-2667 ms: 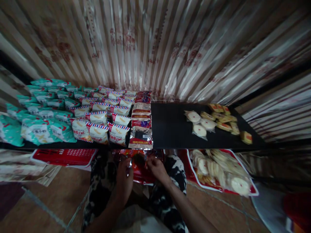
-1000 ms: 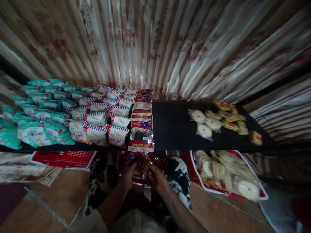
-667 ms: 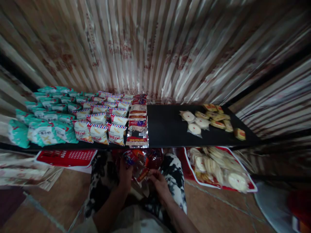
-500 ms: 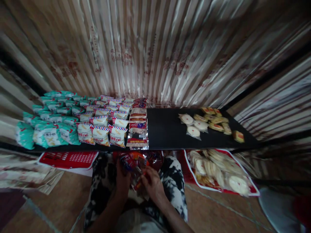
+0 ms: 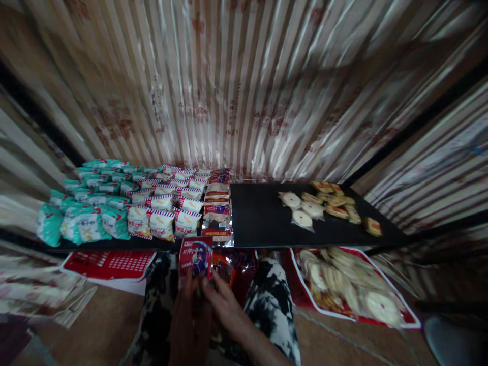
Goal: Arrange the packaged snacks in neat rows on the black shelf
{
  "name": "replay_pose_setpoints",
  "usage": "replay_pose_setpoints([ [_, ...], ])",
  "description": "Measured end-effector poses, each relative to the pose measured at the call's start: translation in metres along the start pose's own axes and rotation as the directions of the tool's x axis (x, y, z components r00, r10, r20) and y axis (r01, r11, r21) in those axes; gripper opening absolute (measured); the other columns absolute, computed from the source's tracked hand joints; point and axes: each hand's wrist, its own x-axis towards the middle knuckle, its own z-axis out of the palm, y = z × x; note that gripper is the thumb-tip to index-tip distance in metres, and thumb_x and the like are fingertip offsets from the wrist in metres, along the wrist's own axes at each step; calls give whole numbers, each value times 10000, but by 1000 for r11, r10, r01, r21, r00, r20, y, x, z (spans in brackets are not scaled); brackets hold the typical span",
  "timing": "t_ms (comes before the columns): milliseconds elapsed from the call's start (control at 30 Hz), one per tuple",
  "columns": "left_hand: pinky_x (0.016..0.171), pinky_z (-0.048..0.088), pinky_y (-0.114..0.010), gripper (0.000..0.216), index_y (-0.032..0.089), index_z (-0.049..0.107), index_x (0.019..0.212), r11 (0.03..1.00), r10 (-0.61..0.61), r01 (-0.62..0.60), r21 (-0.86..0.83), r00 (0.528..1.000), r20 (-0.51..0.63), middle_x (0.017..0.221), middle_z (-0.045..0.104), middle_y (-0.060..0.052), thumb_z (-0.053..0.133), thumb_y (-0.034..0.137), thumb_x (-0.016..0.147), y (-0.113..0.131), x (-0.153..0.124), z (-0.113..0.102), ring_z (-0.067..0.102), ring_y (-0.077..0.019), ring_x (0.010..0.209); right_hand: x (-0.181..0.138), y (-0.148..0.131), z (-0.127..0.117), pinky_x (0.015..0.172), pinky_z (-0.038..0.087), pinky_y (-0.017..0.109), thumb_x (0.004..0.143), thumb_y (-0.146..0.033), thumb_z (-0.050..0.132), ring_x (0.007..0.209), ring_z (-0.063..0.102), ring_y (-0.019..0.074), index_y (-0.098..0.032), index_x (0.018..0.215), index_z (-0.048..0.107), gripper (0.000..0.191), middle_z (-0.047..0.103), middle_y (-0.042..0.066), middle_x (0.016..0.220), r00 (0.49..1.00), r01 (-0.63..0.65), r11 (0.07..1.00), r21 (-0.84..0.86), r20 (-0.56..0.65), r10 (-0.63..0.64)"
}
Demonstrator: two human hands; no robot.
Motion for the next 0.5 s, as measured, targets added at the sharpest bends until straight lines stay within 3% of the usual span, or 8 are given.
replay_pose_setpoints([
  [167,984,406,-407,324,219,529,1172,984,174,-169,47,976,-128,1174,600,-89,417,270,873,11,3,-1,515,-220,1148,-4,-11,-2,799,477,337,751,-553,602,884,627,216,-205,957,676,411,701,39,882,985,127,963,239,-144,-94],
  [267,952,434,-421,366,191,557,1131,997,74,-75,7,977,-199,1191,579,-109,516,355,807,20,17,-2,521,-250,1130,-9,-21,-14,686,496,318,713,-531,653,769,640,211,-190,891,680,386,702,38,782,969,154,937,314,-236,-80],
  [333,884,482,-391,442,172,535,1155,983,-141,126,-133,984,-110,1188,585,-116,510,423,793,27,28,1,562,-246,1074,-12,-27,-22,644,497,309,687,-510,688,740,643,213,-192,885,677,376,705,36,766,957,164,927,336,-281,-67],
  [400,794,517,-338,448,162,548,1122,898,-334,341,-278,940,74,1088,644,-101,478,463,797,34,36,6,619,-225,957,-14,-32,-30,631,497,300,667,-476,718,735,646,210,-200,894,673,360,708,29,772,948,182,930,320,-307,-80],
  [500,717,520,-285,394,168,602,976,793,-397,474,-382,878,266,891,700,-63,524,481,751,38,44,14,648,-204,804,-13,-38,-41,626,498,289,658,-424,744,725,651,196,-212,939,660,362,712,18,796,945,178,938,296,-316,-80],
])
